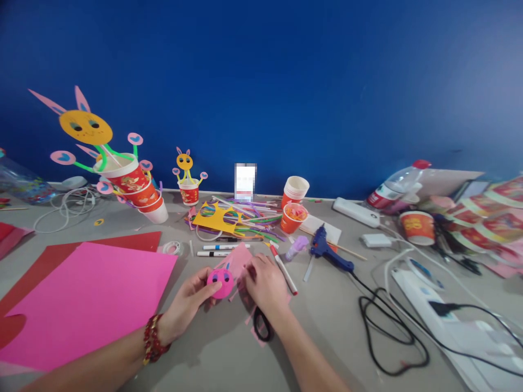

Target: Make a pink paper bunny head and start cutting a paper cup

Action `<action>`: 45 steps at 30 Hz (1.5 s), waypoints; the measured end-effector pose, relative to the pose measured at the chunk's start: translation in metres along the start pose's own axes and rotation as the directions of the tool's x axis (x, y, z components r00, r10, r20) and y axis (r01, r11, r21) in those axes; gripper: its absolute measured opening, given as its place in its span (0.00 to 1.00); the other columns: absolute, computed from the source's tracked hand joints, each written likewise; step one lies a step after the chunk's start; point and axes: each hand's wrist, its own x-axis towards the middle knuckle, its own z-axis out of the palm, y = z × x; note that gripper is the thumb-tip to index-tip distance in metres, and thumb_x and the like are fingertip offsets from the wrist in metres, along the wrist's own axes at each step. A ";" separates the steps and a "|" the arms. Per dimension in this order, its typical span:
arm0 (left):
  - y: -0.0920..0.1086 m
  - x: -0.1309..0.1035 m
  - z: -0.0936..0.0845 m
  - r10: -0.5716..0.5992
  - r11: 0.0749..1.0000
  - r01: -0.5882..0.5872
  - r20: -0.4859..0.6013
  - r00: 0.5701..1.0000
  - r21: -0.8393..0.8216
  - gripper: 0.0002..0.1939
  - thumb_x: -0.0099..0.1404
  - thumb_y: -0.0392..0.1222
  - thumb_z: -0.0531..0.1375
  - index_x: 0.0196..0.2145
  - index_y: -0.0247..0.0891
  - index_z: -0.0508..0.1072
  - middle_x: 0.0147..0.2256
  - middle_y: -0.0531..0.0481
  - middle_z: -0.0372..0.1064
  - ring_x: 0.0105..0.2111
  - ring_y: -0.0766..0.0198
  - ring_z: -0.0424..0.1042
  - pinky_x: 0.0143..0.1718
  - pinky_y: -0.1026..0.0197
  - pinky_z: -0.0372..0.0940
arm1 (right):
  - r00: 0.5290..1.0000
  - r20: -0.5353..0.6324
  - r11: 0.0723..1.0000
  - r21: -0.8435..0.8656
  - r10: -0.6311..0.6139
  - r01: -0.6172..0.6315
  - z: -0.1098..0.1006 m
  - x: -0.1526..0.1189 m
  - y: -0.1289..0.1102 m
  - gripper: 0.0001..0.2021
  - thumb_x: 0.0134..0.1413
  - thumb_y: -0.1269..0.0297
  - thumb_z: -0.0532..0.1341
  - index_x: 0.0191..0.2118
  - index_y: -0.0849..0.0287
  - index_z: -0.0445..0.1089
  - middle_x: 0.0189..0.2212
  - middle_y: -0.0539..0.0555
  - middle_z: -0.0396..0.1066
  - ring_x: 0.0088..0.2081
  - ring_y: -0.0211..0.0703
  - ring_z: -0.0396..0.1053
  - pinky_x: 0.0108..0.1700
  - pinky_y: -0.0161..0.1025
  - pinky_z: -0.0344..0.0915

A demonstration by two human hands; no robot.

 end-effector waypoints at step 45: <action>-0.005 -0.006 0.012 0.036 0.999 -0.036 0.232 0.972 -0.004 0.20 0.60 0.53 0.64 0.27 0.36 0.60 0.25 0.56 0.57 0.23 0.72 0.57 0.24 0.69 0.55 | 0.819 0.550 -0.033 0.833 0.164 -0.553 -0.006 -0.012 -0.031 0.12 0.39 0.64 0.74 0.23 0.60 0.70 0.20 0.46 0.67 0.22 0.33 0.63 0.25 0.31 0.59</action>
